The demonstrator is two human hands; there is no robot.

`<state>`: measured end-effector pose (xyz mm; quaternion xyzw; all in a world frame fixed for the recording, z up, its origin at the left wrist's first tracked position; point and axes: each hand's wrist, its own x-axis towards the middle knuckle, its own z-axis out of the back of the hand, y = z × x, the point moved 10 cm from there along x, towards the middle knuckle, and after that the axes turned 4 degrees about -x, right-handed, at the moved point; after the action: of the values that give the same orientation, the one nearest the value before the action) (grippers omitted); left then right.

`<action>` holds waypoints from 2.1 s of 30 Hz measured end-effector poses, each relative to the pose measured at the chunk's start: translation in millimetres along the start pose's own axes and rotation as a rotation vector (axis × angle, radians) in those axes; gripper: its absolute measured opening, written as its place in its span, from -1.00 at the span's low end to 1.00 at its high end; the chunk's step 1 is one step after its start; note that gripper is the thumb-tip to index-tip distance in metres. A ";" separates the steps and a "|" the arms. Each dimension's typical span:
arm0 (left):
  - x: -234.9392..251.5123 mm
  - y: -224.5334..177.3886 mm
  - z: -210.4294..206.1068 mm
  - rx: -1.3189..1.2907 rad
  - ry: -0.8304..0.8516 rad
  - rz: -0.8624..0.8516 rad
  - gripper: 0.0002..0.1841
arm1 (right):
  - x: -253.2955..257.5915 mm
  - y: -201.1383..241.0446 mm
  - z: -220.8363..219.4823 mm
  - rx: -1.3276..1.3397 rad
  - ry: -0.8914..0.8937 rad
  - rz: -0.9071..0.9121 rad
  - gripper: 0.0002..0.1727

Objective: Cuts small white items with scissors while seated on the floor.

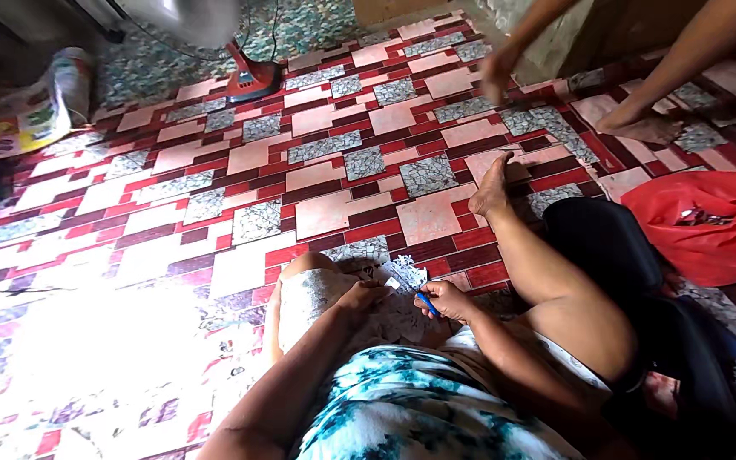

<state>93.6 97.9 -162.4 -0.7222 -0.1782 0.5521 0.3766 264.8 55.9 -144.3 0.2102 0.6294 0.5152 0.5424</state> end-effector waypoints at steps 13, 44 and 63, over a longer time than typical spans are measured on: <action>2.2 0.9 -1.6 -0.007 0.028 0.009 -0.96 | 0.9 -3.9 -12.0 -0.100 0.102 -0.041 -0.61; 3.1 2.0 -1.1 -0.003 0.023 0.010 -0.95 | 2.2 -5.7 -12.5 -0.097 0.088 -0.034 -0.62; 2.2 0.8 -1.9 -0.009 0.032 -0.006 -0.96 | -0.1 2.7 -7.4 -0.039 0.022 0.010 -0.68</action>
<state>96.0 98.2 -164.3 -0.7320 -0.1766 0.5388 0.3778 257.4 53.8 -142.8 0.1970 0.6241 0.5323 0.5370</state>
